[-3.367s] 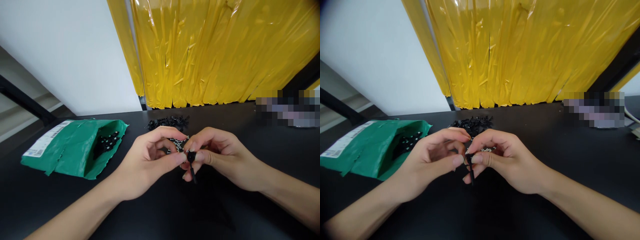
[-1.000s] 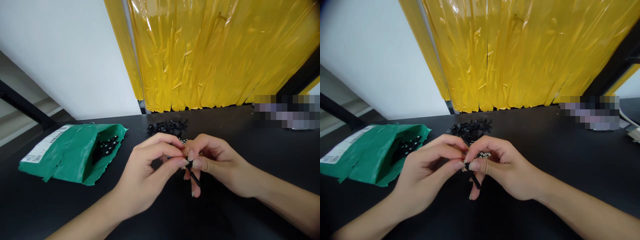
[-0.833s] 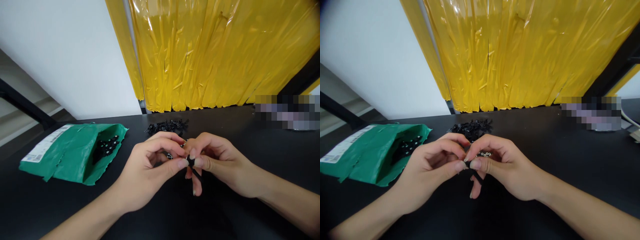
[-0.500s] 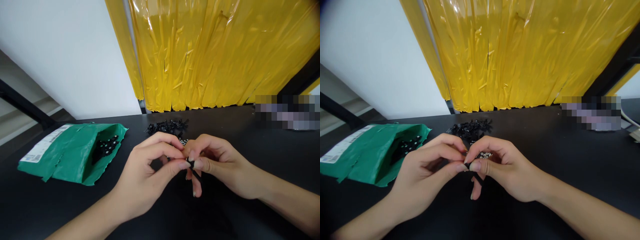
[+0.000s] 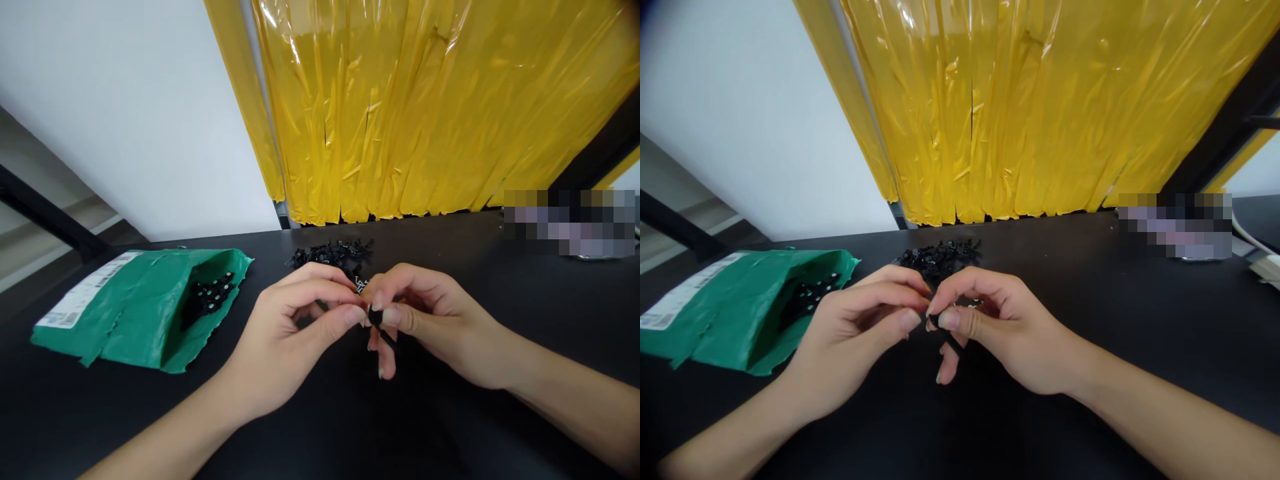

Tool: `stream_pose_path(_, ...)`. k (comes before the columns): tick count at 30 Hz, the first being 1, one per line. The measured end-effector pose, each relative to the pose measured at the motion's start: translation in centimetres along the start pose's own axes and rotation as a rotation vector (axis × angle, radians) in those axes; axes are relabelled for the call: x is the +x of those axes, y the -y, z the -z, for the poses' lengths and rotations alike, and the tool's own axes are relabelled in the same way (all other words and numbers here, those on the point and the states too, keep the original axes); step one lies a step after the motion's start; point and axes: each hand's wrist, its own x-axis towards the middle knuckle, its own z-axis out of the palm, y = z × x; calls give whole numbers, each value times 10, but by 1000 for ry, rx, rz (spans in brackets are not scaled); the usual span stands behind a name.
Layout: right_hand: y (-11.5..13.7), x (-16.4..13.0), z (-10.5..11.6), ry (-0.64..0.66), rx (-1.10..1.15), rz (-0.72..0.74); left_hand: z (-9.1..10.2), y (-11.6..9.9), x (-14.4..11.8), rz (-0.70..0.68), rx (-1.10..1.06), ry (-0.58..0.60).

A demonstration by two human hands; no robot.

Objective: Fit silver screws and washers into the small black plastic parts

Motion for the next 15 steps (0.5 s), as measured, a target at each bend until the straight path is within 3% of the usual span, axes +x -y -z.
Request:
stream_pose_path(5, -2, 1, -1, 10, -8, -4, -3, -2, -3, -95, 111, -24)
stream_pose_path(11, -2, 2, -4, 13, 1, 3, -3, -3, 0, 98, -208, 27)
stream_pose_path(15, -2, 1, -4, 13, 4, 18, -3, -2, 0, 32, -73, -1)
